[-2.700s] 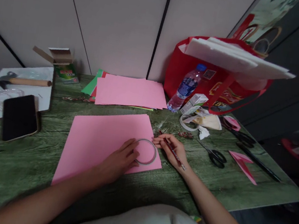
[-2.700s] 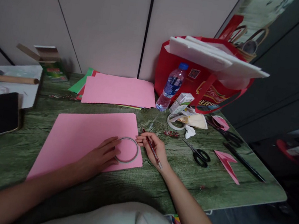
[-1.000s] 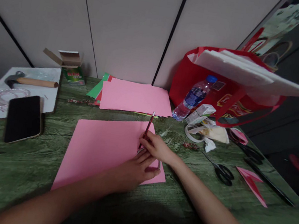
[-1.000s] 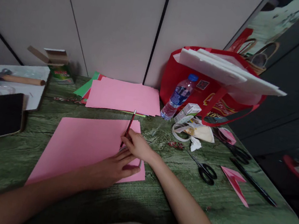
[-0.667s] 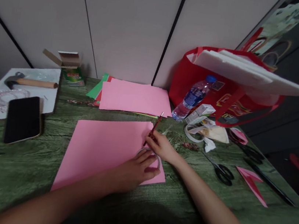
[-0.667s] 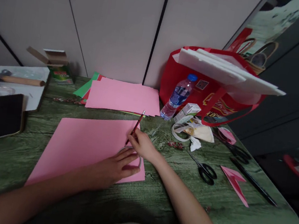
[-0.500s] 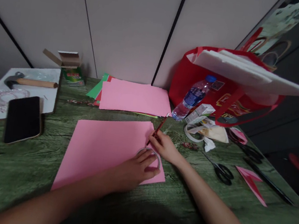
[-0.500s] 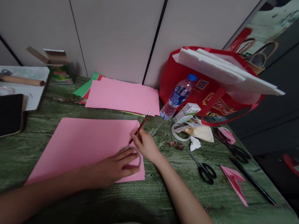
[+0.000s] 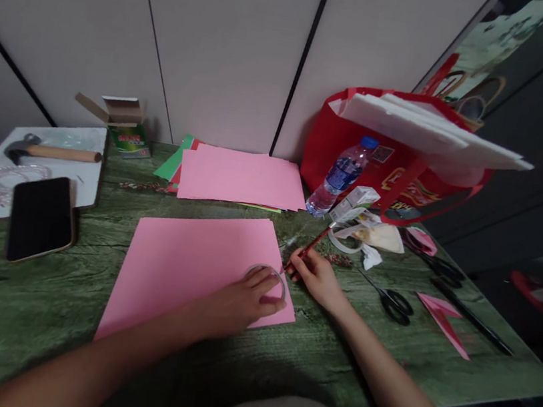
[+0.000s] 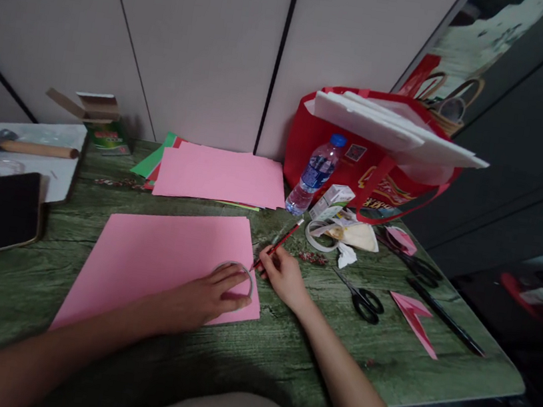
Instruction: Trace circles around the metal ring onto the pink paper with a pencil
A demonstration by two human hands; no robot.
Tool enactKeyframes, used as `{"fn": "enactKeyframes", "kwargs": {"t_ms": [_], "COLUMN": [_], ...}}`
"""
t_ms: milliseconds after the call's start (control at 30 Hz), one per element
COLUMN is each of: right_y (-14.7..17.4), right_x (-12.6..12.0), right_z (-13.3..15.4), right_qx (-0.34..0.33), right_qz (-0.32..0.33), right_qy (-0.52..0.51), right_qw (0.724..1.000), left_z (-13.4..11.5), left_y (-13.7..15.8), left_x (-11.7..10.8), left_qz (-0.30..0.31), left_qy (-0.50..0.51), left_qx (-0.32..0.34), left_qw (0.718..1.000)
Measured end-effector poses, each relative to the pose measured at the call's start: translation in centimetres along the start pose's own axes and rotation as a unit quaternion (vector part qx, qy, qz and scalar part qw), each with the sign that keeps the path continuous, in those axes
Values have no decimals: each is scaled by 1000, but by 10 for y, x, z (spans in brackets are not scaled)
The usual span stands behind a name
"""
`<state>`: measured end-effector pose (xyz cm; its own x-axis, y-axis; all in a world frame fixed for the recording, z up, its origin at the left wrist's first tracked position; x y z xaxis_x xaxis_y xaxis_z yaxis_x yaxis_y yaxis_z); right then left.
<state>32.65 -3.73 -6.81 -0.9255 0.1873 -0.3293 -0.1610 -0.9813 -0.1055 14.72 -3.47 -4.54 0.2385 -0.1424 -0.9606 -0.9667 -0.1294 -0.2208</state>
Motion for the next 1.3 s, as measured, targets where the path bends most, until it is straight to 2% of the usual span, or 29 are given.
{"fn": "enactKeyframes", "kwargs": {"t_ms": [233, 400, 633, 900, 1067, 1300], "right_y": [21, 27, 26, 42, 68, 90], "right_x": [-14, -13, -9, -13, -13, -9], "right_z": [-6, -8, -7, -3, 4, 17], "right_qx": [54, 58, 39, 33, 22, -16], "right_qz": [-89, -89, -75, -76, -76, -54], "right_qy": [-110, -138, -100, -70, -28, 76], "right_qw": [989, 985, 991, 994, 996, 996], "left_z": [0, 3, 4, 12, 10, 10], "left_y": [-4, -4, -10, -18, -19, -19], "left_x": [-12, -14, -17, -18, -21, -21], "left_qz": [15, 17, 101, 95, 124, 117], "left_qy": [7, 39, -37, 27, -12, -15], "left_qx": [4, 20, 46, 52, 82, 77], "left_qw": [1000, 999, 993, 994, 989, 990]}}
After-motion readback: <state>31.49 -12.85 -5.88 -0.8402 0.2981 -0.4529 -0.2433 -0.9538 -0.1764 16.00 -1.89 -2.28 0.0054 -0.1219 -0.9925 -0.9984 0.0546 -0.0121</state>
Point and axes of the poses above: each hand's wrist, its own y-axis away from the middle knuckle, its own x-axis out of the palm, z = x × y, the point moved 4 cm from there along -y, towards the middle knuckle, and after that the axes turned 3 degrees about -x, right-handed, at the moved point
